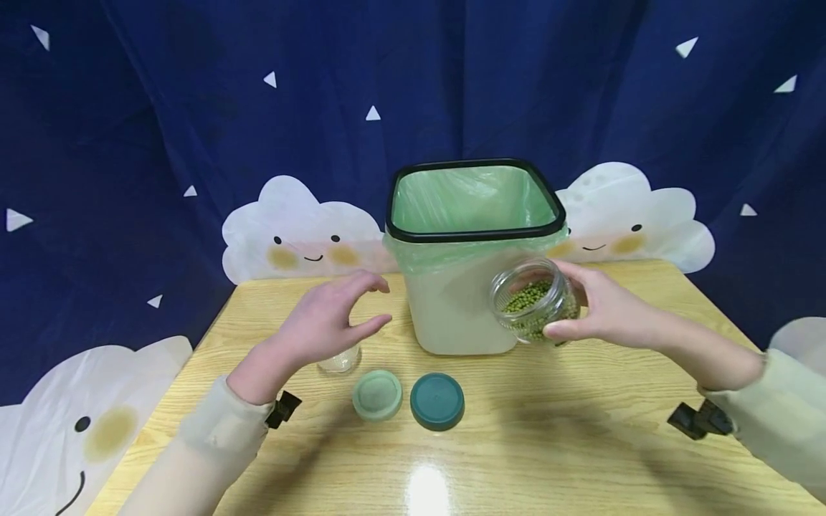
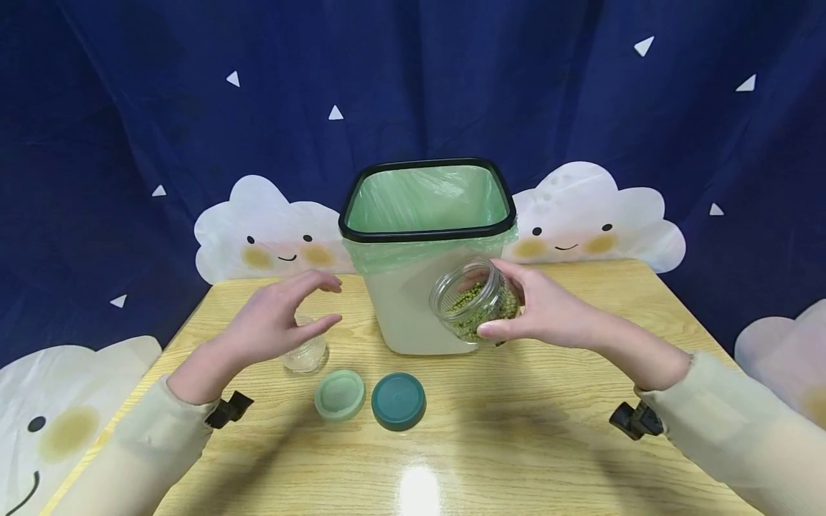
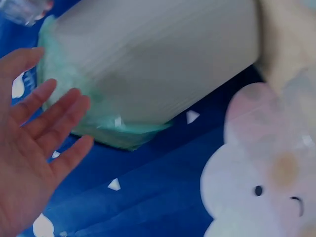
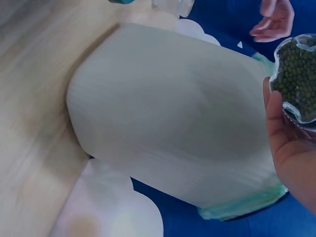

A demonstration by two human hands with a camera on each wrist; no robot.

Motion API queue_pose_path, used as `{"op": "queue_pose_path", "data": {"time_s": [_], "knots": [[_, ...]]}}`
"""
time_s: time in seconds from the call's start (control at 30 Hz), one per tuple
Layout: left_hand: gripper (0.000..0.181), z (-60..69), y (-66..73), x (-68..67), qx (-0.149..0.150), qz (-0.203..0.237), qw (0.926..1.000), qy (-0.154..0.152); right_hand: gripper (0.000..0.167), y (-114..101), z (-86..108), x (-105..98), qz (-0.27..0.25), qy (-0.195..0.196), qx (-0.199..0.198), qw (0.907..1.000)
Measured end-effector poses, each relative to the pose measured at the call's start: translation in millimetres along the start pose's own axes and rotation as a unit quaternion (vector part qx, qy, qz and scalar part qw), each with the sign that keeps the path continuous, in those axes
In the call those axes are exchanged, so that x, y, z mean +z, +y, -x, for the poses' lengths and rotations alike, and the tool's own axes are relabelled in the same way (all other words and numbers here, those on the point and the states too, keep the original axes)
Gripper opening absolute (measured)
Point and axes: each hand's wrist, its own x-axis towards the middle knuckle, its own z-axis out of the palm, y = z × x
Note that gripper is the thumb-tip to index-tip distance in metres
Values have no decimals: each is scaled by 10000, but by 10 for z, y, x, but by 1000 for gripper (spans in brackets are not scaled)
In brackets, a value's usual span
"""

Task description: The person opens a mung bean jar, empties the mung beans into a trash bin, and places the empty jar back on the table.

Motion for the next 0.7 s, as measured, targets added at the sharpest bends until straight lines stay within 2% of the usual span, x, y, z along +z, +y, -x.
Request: {"op": "queue_pose_path", "data": {"time_s": [0.07,0.17,0.23,0.3,0.4,0.53,0.7], "knots": [[29,-82,-2,-74,321,37,9982,512,68,-26,0,-42,39,89,47,9999],[26,-216,0,-171,739,150,9901,1183,69,-59,0,-118,102,199,92,9997],[25,-305,8,-227,854,198,9854,1457,68,-76,-6,-174,98,236,80,9996],[26,-390,21,-272,797,208,9842,1568,66,-93,-13,-231,97,276,45,9996],[31,-511,38,-316,450,133,9890,1404,63,-122,-43,-320,45,297,-104,9995],[44,-674,44,-336,-94,-121,9966,813,65,-142,-79,-434,-2,429,-352,9985],[52,-895,34,-324,-503,-408,9977,172,65,-143,-107,-525,20,770,-369,9963]]}}
